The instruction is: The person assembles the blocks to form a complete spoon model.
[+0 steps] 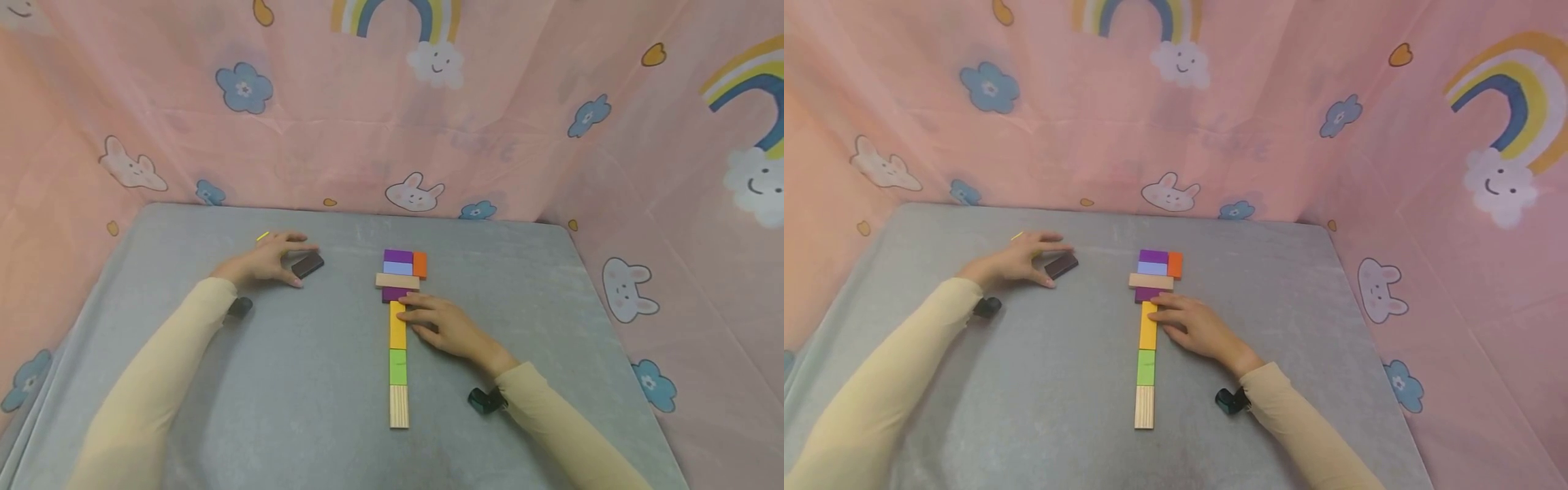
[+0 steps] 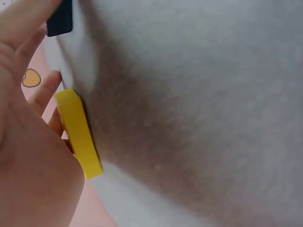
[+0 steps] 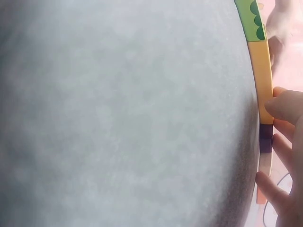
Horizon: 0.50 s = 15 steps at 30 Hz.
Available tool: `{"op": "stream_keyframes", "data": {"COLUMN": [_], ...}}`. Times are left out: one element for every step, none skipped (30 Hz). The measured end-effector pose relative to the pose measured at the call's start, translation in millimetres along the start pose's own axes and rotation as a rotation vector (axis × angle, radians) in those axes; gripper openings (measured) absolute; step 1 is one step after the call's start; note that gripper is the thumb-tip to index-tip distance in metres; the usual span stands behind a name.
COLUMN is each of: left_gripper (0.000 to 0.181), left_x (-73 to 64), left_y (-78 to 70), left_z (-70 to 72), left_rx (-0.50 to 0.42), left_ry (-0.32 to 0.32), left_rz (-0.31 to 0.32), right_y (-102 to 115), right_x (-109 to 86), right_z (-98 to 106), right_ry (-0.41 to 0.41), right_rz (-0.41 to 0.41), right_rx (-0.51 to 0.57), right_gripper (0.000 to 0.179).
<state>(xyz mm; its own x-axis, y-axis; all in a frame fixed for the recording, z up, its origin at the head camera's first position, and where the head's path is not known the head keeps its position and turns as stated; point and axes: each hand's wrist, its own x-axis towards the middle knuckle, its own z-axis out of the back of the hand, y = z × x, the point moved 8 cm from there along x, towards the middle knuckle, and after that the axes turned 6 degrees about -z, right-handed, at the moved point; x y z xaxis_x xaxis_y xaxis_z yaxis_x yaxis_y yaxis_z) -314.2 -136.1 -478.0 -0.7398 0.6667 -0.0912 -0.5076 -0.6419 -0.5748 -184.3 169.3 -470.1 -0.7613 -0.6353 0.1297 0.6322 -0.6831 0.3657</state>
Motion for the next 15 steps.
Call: {"op": "stream_keyframes", "data": {"left_gripper": [0.080, 0.079, 0.078, 0.077, 0.076, 0.074, 0.073, 0.073, 0.072, 0.072, 0.071, 0.071, 0.071, 0.072, 0.072], "left_x": [0.1, 0.4, 0.9, 1.2, 1.3, 1.6, 1.7, 2.0, 2.1, 1.8, 1.9, 2.1, 2.4, 2.9, 3.3], "left_y": [-0.1, -0.2, -0.4, -0.2, 0.2, 0.9, 1.5, 2.2, 2.2, 2.2, 2.0, 1.7, 1.2, 0.8, -0.4], "left_z": [0.1, 0.1, 0.3, 0.3, 0.3, 0.3, 0.6, 0.7, 1.0, 1.4, 1.8, 2.2, 2.8, 3.2, 3.9], "left_rx": [-0.003, -0.005, -0.003, -0.002, 0.002, 0.006, 0.008, 0.014, 0.019, 0.021, 0.024, 0.029, 0.036, 0.037, 0.040], "left_ry": [0.004, 0.009, 0.012, 0.016, 0.019, 0.019, 0.018, 0.016, 0.012, 0.007, 0.003, 0.000, -0.004, -0.009, -0.014], "left_rz": [-0.005, -0.009, -0.018, -0.020, -0.020, -0.019, -0.017, -0.014, -0.013, -0.009, -0.007, -0.005, -0.004, -0.001, 0.000], "right_y": [-0.3, -0.5, -0.8, -0.9, -1.1, -1.1, -1.1, -0.9, -0.5, -0.4, -0.5, -0.4, -0.4, -0.4, -0.4], "right_x": [0.0, 0.0, 0.0, 0.0, 0.0, 0.1, 0.2, 0.4, 0.6, 0.7, 0.7, 0.7, 0.6, 0.6, 0.4], "right_z": [-0.2, -0.3, -0.4, -0.4, -0.5, -0.4, -0.4, -0.3, -0.1, 0.0, 0.0, 0.0, 0.0, 0.0, -0.1], "right_ry": [0.001, 0.002, 0.003, 0.003, 0.003, 0.004, 0.006, 0.008, 0.012, 0.014, 0.016, 0.018, 0.018, 0.018, 0.017], "right_rz": [0.000, 0.000, 0.000, 0.001, 0.003, 0.003, 0.002, 0.001, 0.000, -0.002, -0.006, -0.009, -0.011, -0.011, -0.011], "right_rx": [0.001, 0.004, 0.005, 0.007, 0.009, 0.011, 0.012, 0.012, 0.012, 0.013, 0.011, 0.011, 0.010, 0.008, 0.008], "right_gripper": [0.035, 0.035, 0.035, 0.035, 0.036, 0.036, 0.036, 0.036, 0.036, 0.036, 0.036, 0.036, 0.036, 0.036, 0.036]}}
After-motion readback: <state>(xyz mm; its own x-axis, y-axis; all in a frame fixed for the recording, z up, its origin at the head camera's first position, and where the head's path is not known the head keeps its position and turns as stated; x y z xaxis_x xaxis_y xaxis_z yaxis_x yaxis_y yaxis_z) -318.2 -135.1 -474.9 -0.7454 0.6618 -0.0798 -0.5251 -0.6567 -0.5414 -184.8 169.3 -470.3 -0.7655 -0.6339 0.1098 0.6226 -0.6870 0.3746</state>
